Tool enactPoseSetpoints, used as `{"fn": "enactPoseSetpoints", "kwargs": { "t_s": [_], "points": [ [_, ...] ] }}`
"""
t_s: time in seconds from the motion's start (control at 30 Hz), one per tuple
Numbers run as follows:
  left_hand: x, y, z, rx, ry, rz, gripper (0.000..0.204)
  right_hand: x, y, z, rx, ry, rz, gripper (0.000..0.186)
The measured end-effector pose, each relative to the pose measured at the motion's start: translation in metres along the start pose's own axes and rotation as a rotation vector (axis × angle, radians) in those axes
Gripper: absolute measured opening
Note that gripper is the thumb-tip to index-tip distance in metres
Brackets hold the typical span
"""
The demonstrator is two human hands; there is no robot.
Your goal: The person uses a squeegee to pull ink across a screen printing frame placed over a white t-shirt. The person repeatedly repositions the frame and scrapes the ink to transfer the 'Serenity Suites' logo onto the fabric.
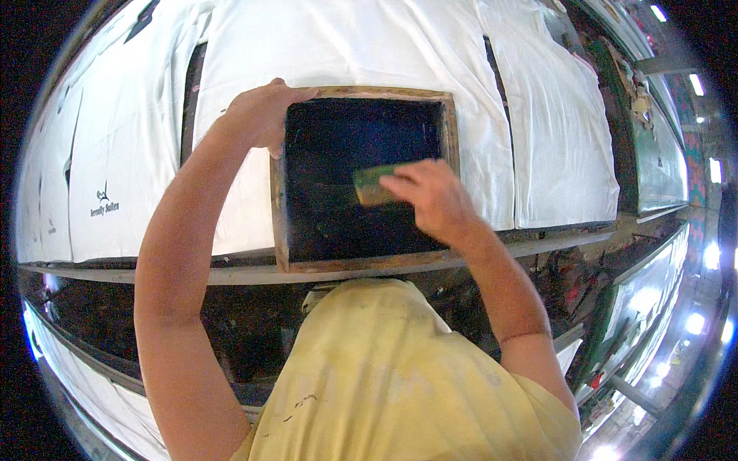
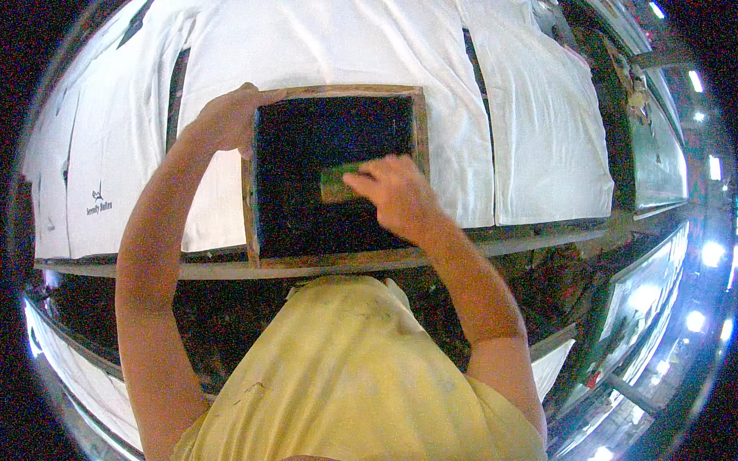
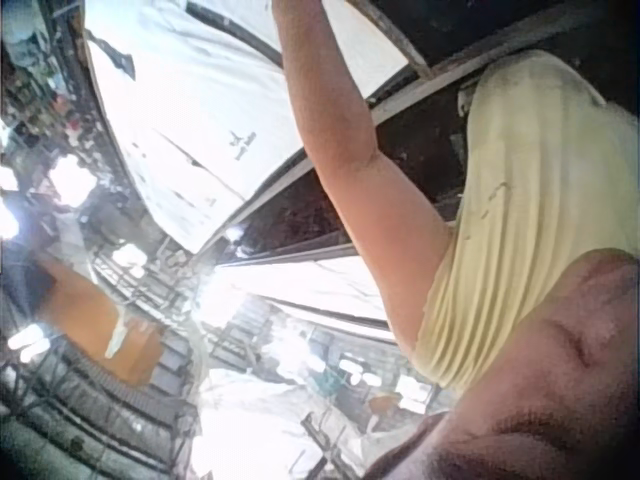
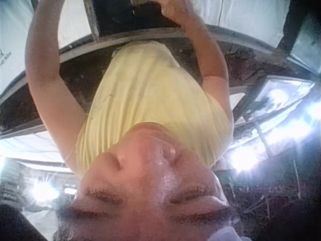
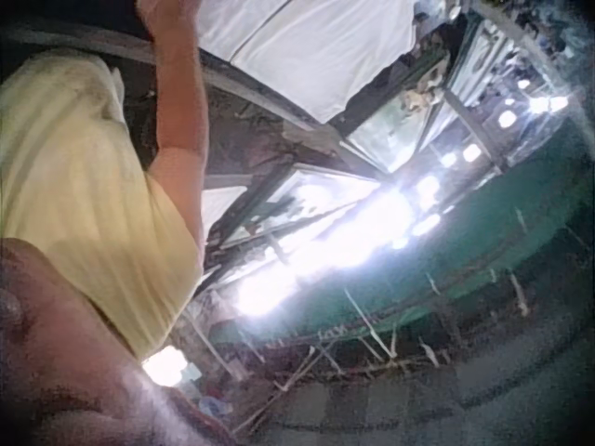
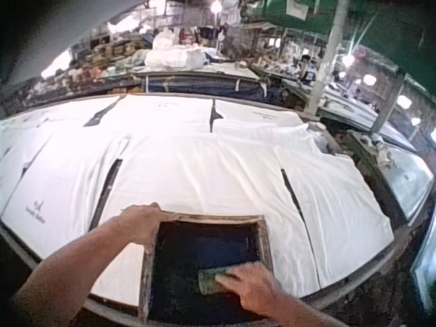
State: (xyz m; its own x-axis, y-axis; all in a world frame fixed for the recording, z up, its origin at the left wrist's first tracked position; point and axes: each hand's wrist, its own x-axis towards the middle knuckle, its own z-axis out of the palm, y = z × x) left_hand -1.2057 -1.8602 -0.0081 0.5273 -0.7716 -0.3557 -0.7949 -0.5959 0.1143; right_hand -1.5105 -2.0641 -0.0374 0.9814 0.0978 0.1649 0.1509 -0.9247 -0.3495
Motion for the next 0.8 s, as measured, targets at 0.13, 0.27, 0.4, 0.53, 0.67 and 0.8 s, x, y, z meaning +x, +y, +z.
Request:
{"fn": "enactPoseSetpoints", "kwargs": {
  "t_s": [0.13, 0.27, 0.4, 0.53, 0.67, 0.8],
  "points": [
    [0.003, -0.014, 0.01, -0.017, 0.074, 0.075, 0.118, -0.037, -0.028, 0.004, -0.018, 0.046, -0.022, 0.04],
    [0.002, -0.006, 0.008, -0.015, 0.044, 0.033, 0.131, -0.016, -0.018, -0.017, 0.091, -0.076, -0.033, 0.039],
    [0.002, -0.003, 0.01, 0.011, 0.103, 0.023, 0.129, 0.054, 0.02, -0.014, 0.068, -0.06, -0.01, 0.04],
    [-0.001, 0.003, 0.01, 0.064, 0.166, -0.009, 0.133, 0.118, 0.038, 0.007, 0.04, 0.017, 0.027, 0.044],
    [-0.006, -0.01, 0.016, -0.018, 0.21, -0.027, 0.129, 0.146, 0.026, 0.023, 0.021, -0.038, -0.095, 0.046],
    [-0.01, 0.005, 0.003, -0.009, 0.105, -0.135, 0.128, 0.15, 0.023, 0.02, 0.021, -0.175, -0.316, 0.045]
  ]
}}
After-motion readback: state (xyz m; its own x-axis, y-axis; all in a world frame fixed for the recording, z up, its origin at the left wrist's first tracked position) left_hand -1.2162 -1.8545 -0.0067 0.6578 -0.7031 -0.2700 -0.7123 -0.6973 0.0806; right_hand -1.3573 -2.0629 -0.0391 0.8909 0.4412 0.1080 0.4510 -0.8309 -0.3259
